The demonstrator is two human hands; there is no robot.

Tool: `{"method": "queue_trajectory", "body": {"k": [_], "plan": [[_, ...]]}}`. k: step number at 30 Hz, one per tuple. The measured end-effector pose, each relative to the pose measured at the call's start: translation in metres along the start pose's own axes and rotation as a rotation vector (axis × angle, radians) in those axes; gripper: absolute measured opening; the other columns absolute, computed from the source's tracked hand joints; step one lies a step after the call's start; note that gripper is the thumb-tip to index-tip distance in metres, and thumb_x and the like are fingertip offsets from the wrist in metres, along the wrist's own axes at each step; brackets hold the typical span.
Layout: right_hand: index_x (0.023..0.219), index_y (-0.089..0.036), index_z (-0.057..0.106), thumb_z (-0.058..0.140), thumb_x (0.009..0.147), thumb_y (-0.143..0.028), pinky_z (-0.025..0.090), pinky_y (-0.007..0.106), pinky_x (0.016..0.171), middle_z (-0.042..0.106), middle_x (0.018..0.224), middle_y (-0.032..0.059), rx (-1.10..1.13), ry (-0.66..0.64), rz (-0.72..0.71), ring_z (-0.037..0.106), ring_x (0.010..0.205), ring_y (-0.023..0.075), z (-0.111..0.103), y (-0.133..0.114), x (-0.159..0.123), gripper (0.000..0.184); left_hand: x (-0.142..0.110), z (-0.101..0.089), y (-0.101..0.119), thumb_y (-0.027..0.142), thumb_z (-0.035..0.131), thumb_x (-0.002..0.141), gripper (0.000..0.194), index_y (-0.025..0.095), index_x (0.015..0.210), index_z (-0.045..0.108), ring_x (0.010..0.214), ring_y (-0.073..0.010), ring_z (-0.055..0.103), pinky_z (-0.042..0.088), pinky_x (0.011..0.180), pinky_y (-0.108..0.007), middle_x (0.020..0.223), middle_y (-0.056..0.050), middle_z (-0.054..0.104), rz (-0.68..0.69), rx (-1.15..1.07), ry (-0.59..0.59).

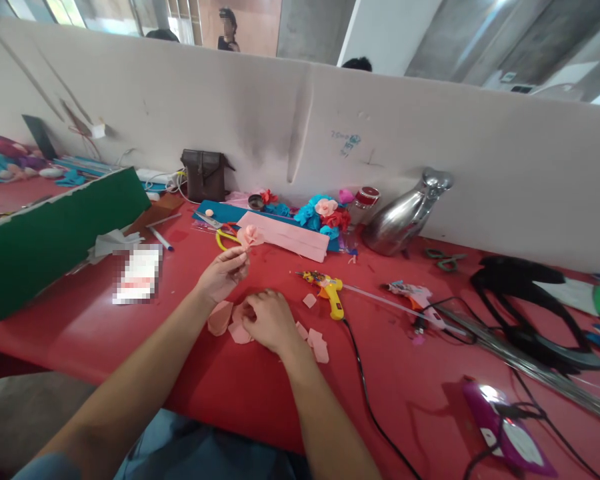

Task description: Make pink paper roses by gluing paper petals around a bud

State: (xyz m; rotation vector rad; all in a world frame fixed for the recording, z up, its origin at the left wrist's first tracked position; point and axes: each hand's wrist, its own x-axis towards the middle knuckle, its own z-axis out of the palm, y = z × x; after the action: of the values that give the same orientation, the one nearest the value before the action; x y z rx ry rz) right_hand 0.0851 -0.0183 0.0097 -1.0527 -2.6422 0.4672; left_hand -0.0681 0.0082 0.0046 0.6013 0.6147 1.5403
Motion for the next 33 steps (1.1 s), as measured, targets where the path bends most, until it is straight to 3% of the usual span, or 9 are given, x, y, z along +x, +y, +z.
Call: {"method": "queue_trajectory", "body": {"k": [5,10,15,17,19,22,25,27,33], "plan": [[0.081,-0.022,0.066,0.054,0.076,-0.014,0.04,0.026,0.069,0.07,0.085,0.0019,0.185,0.115,0.125,0.061,0.078,0.0166,0.003,0.009,0.002,0.015,-0.001,0.003,0.0,0.014,0.075,0.06,0.02,0.015,0.078,0.067,0.054,-0.0044,0.051,0.034,0.047,-0.014,0.06,0.001,0.06,-0.015,-0.011,0.014],[0.076,-0.023,0.066,0.057,0.08,-0.025,0.044,0.025,0.065,0.072,0.077,-0.0003,0.438,0.233,0.209,0.065,0.07,0.0158,0.001,0.015,0.001,0.01,-0.002,0.003,-0.002,0.016,0.075,0.061,0.02,0.015,0.079,0.067,0.052,-0.0044,0.05,0.035,0.048,-0.015,0.06,0.001,0.06,-0.044,0.019,0.011],[0.07,-0.023,0.066,0.063,0.077,-0.024,0.042,0.028,0.068,0.069,0.073,0.0008,0.258,0.27,0.179,0.06,0.072,0.0174,-0.004,0.013,0.0,0.008,-0.001,0.003,-0.001,0.015,0.074,0.061,0.02,0.015,0.079,0.067,0.05,-0.0039,0.049,0.031,0.046,-0.015,0.06,0.001,0.06,-0.027,0.011,0.012],[0.076,-0.022,0.066,0.066,0.074,-0.021,0.041,0.03,0.071,0.067,0.078,0.0023,0.142,0.251,0.111,0.057,0.078,0.019,-0.006,0.011,0.0,0.002,-0.001,0.004,0.001,0.015,0.074,0.061,0.019,0.015,0.078,0.066,0.049,-0.0036,0.047,0.029,0.044,-0.015,0.06,0.001,0.06,-0.024,0.013,0.001],[0.083,-0.022,0.065,0.067,0.072,-0.02,0.04,0.03,0.074,0.064,0.087,0.0037,0.107,0.185,0.017,0.053,0.086,0.0196,-0.008,0.008,-0.001,0.011,-0.001,0.005,0.003,0.015,0.074,0.061,0.018,0.015,0.076,0.066,0.047,-0.0034,0.046,0.028,0.044,-0.015,0.058,0.002,0.059,-0.024,0.015,-0.003],[0.075,-0.021,0.064,0.069,0.071,-0.027,0.039,0.03,0.075,0.062,0.085,0.0035,0.095,0.022,-0.068,0.051,0.085,0.019,-0.008,0.005,-0.002,0.009,-0.002,0.007,0.006,0.015,0.074,0.059,0.019,0.015,0.075,0.065,0.046,-0.0037,0.045,0.027,0.043,-0.016,0.056,0.002,0.058,-0.032,0.015,0.018],[0.067,-0.02,0.06,0.074,0.064,-0.035,0.038,0.032,0.075,0.061,0.074,0.0023,0.03,-0.083,-0.045,0.05,0.079,0.0195,-0.005,0.004,-0.003,0.021,-0.002,0.007,0.006,0.015,0.075,0.058,0.019,0.015,0.075,0.065,0.046,-0.0038,0.045,0.026,0.042,-0.016,0.057,0.001,0.06,-0.023,0.004,0.014],[0.064,-0.02,0.058,0.073,0.065,-0.032,0.037,0.032,0.076,0.06,0.071,0.0009,0.039,-0.114,-0.032,0.051,0.075,0.0181,-0.004,0.003,-0.004,0.02,-0.002,0.006,0.006,0.015,0.075,0.059,0.019,0.015,0.076,0.065,0.046,-0.0037,0.045,0.025,0.042,-0.016,0.057,0.001,0.06,-0.022,0.001,0.013],[0.066,-0.021,0.058,0.062,0.073,-0.021,0.041,0.027,0.066,0.062,0.07,-0.001,0.318,-0.112,0.046,0.055,0.067,0.0147,-0.01,-0.002,-0.006,0.009,-0.003,0.007,0.005,0.015,0.075,0.059,0.021,0.015,0.078,0.066,0.05,-0.0042,0.049,0.033,0.047,-0.016,0.059,0.001,0.059,-0.062,0.034,0.038]]}}
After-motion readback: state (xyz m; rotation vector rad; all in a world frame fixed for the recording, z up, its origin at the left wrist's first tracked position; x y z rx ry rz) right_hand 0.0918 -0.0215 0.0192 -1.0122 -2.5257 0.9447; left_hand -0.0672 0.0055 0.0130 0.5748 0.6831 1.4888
